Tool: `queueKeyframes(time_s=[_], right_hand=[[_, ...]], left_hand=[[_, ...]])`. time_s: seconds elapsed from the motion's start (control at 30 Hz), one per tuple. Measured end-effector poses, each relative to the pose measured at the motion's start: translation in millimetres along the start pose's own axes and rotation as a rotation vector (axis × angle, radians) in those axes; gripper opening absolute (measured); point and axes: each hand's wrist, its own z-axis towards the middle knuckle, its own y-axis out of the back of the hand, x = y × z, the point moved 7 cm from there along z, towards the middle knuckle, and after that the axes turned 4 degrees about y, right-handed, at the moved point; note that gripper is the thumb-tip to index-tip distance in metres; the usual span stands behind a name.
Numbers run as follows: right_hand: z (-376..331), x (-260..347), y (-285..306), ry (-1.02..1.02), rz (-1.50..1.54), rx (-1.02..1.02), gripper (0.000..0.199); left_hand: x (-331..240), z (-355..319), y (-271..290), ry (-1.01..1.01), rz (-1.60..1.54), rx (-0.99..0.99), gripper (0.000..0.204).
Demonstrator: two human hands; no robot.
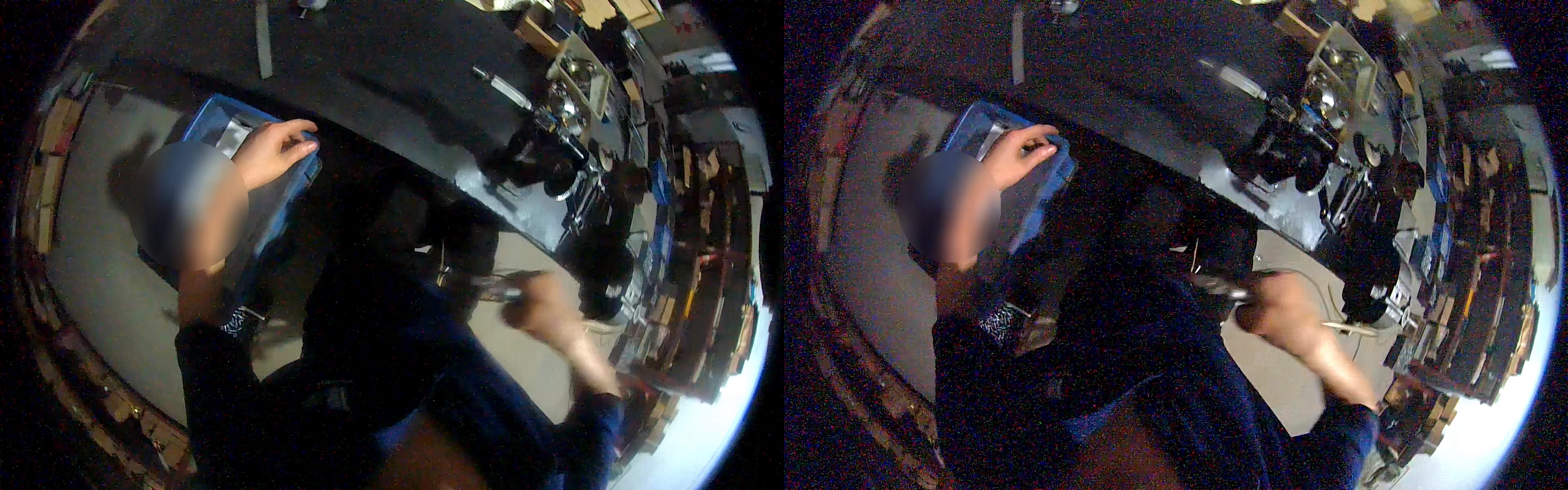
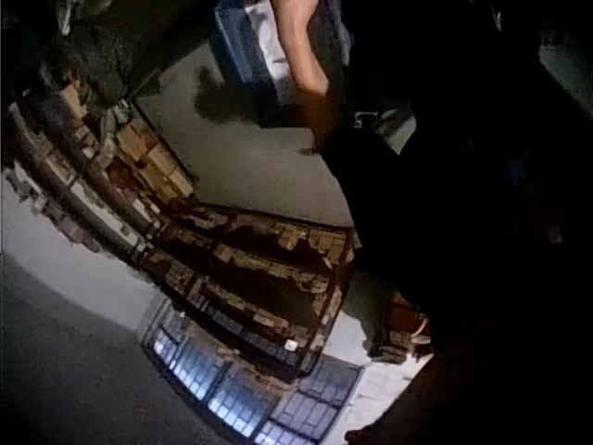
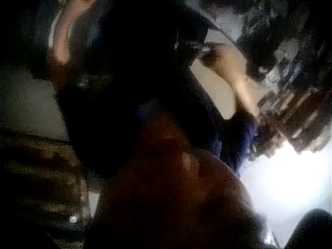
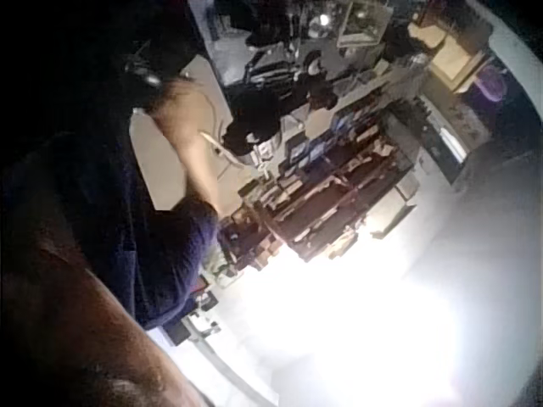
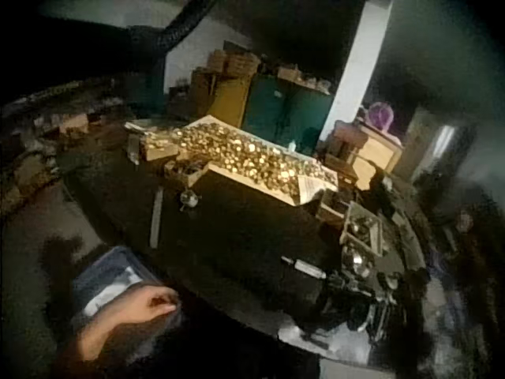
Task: The person operates a benchtop threading machine in a workshop, using a wrench to tighten the chuck and a handle to cut threads on brass nuts. They repeatedly pick up nuts from a large pile, insert them into the machine, and place the finished pieces into a blue bin. The person also uses a flashlight to inspect the pile of nuts during the process.
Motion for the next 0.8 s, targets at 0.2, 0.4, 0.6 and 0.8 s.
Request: queueKeyframes(time_s=[0.2,0.4,0.6,0.8], right_hand=[[8.8,-89.3,-178.3,-0.219,0.253,-0.242,0.016],[-5.5,-125.7,-136.3,-0.415,0.211,-0.182,0.013],[-64.8,-206.4,-138.1,-0.546,0.126,-0.272,0.017],[-90.2,-180.3,-147.0,-0.357,0.273,-0.057,0.02]], left_hand=[[3.4,4.2,-19.3,-0.021,-0.011,0.048,0.035],[-17.7,10.4,-22.6,-0.024,0.011,0.062,0.032],[-23.1,6.9,-32.0,-0.039,-0.01,0.077,0.03],[-16.7,10.4,-40.0,0.012,0.017,0.126,0.031]])
